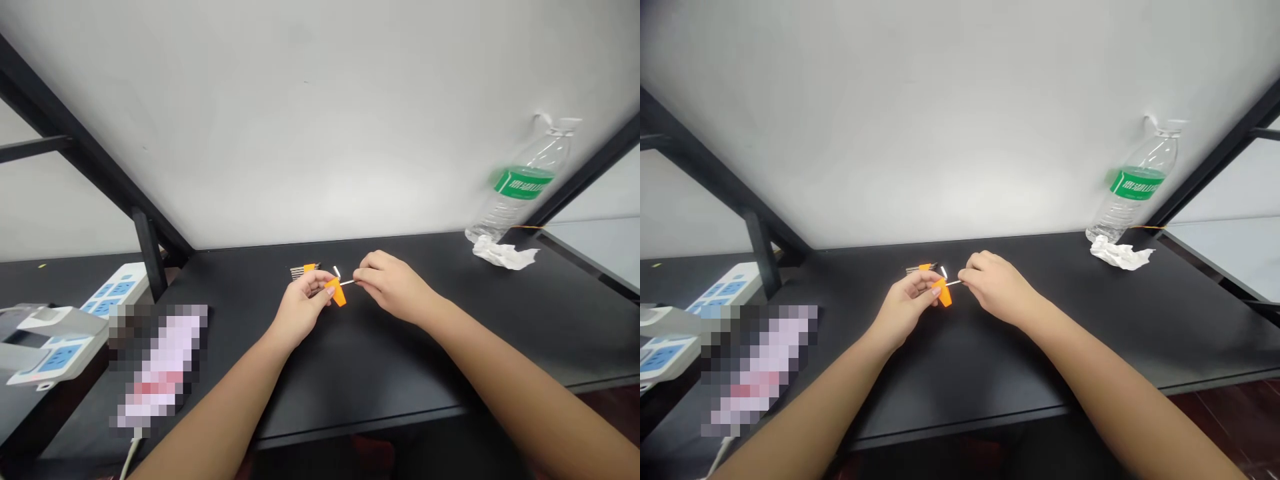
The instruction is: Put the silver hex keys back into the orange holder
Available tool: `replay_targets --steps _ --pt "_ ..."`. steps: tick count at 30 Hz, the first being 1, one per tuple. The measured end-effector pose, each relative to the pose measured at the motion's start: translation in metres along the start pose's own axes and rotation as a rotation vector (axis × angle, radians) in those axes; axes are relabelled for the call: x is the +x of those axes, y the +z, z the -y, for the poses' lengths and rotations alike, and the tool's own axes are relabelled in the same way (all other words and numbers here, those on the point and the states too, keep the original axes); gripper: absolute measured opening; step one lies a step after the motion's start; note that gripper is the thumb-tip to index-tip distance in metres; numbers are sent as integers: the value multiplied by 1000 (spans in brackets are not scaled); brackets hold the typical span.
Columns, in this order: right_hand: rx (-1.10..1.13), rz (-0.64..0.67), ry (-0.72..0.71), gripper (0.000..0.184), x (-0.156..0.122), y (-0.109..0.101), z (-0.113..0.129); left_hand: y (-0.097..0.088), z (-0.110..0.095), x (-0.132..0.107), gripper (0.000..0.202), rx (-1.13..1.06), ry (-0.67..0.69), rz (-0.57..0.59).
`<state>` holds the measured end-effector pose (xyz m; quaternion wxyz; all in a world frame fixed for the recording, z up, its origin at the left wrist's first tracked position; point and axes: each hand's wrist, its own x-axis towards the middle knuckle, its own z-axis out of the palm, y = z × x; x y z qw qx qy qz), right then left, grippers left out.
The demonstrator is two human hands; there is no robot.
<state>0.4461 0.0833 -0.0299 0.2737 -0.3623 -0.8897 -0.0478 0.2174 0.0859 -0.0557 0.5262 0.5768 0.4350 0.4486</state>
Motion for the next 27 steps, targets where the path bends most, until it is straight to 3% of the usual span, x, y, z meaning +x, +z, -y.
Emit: replay_targets --steps 6,12,14,16,19,23,27 --pt "17 27 32 23 -1 0 0 0 -2 -1 28 73 -6 15" --pt "157 120 39 16 0 9 9 2 2 -2 25 144 11 100" --pt "250 98 93 14 -1 10 8 2 3 -1 25 120 -1 111" --pt "344 20 160 26 -2 9 4 2 3 -1 26 94 -4 94" --pt "494 -36 333 28 -3 1 -3 2 2 -1 26 79 -2 47" --pt "797 84 561 9 -3 -1 -6 2 0 -3 26 101 -2 58" --pt "1054 131 606 11 0 11 1 4 0 -4 27 101 6 79"
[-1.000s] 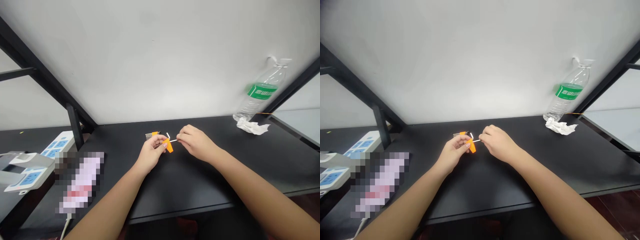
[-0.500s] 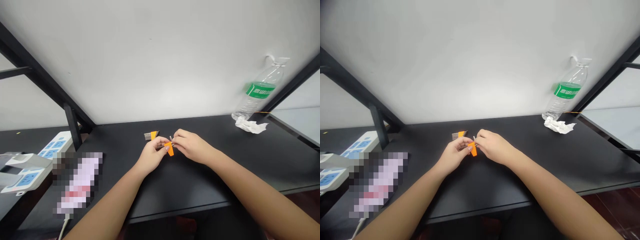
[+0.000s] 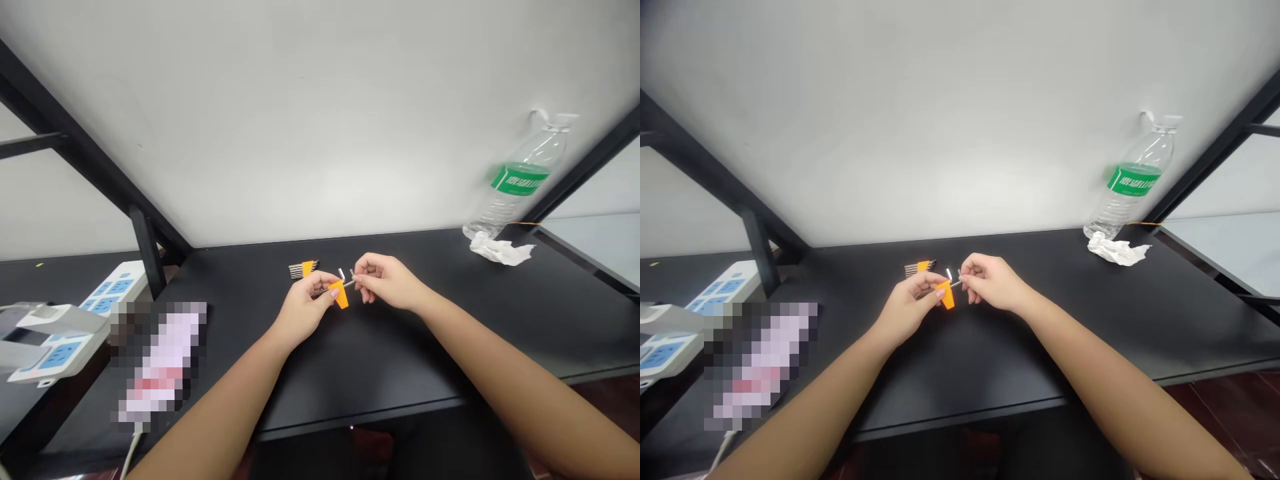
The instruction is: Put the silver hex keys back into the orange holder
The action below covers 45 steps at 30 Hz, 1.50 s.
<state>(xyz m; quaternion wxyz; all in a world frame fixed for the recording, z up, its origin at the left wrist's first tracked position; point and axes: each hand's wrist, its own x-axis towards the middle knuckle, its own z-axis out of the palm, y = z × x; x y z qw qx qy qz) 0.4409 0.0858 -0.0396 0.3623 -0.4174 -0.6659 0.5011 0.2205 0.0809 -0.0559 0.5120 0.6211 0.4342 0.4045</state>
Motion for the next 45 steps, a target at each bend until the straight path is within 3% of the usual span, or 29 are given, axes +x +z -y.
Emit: replay_targets --steps 5,12,15,19,23,26,29,31,33,36,45 --pt "58 76 -4 14 3 11 -5 -1 -1 0 25 15 15 45" --pt "275 6 45 30 8 16 -12 1 -1 -2 23 82 62 91" --pt "325 -19 74 30 10 20 -13 2 0 -5 25 243 124 91" --pt "320 -47 110 32 11 24 -14 2 0 -8 43 568 260 69" --pt "270 -65 118 31 12 22 -14 2 0 -9 41 733 313 98" --pt "44 -84 94 21 12 2 -13 2 1 -8 41 734 316 60" --pt "-545 -209 10 7 11 -34 -14 0 4 -6 46 669 282 12" --pt "-835 -170 74 8 9 -56 -18 -1 5 -5 47 628 230 14" --pt "-915 -87 147 10 9 -69 -22 -2 5 -4 50 585 174 17" --pt "-916 -28 173 11 11 -70 -27 -2 5 -3 53 533 134 -5" --pt "-1135 -100 193 3 20 -51 -26 -1 6 1 48 632 188 7"
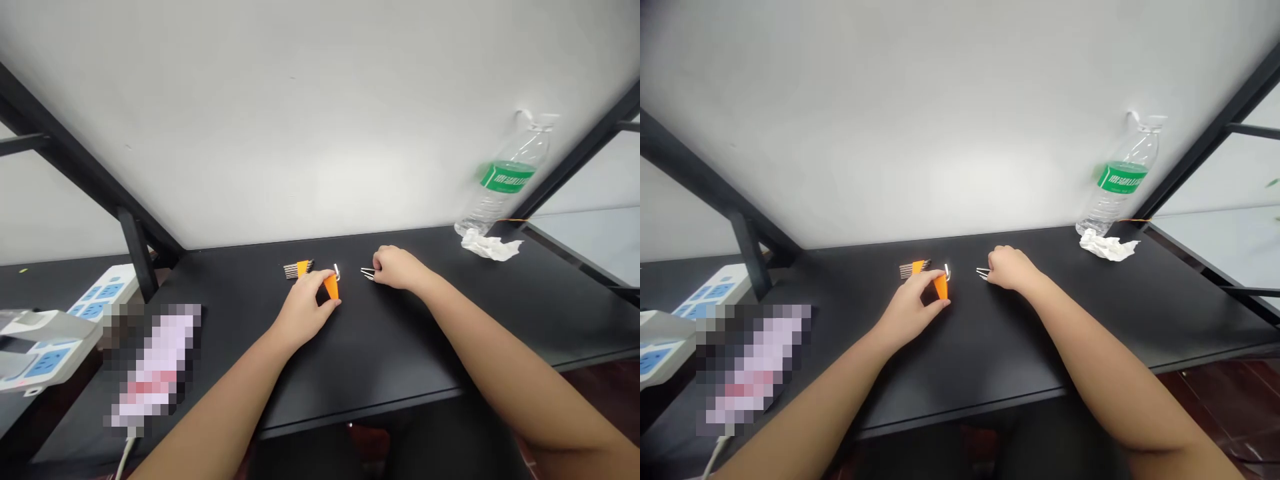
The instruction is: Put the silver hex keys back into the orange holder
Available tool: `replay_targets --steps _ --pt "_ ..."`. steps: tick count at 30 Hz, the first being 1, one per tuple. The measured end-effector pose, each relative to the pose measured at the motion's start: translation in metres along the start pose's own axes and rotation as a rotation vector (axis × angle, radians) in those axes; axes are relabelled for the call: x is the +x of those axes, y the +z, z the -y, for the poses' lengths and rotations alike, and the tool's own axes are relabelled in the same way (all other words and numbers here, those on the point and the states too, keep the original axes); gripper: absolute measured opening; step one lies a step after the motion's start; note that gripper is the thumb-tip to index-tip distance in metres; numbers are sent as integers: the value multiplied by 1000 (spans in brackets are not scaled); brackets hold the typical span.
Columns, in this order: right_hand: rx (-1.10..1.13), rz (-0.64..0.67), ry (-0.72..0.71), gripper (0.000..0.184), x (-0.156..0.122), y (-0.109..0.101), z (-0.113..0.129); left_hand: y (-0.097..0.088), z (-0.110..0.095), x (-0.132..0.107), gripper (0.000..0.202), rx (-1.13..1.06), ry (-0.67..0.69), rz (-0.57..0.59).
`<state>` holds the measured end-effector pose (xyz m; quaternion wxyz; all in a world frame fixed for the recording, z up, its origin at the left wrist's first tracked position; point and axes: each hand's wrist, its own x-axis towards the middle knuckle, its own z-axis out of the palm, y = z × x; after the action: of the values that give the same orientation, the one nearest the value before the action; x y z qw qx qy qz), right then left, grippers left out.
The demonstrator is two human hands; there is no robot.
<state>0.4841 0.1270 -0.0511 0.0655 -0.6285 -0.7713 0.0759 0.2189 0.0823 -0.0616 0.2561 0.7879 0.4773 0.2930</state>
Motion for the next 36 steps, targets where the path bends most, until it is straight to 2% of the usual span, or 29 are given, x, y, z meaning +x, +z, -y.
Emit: replay_targets --steps 5,10,13,18,24,30,33,36 --pt "277 -16 -43 6 -9 -8 2 -1 -1 0 49 35 -2 -38" --pt "531 -48 -351 6 -21 -12 17 -1 -1 -1 51 19 17 -80" --pt "591 -70 -448 6 -25 -10 28 0 1 -1 52 -6 38 -100" --pt "593 -78 -498 8 -27 -9 33 1 2 -1 51 -34 78 -103" --pt "610 -97 -477 9 -28 -11 32 0 1 -2 51 -53 64 -108" --pt "649 -44 -450 11 -27 -10 29 -1 3 -2 49 -5 129 -104" --pt "830 52 -334 10 -26 -7 31 0 1 -3 48 46 189 -90" --pt "1079 158 -241 19 -24 1 39 2 -2 -5 47 63 226 -82"
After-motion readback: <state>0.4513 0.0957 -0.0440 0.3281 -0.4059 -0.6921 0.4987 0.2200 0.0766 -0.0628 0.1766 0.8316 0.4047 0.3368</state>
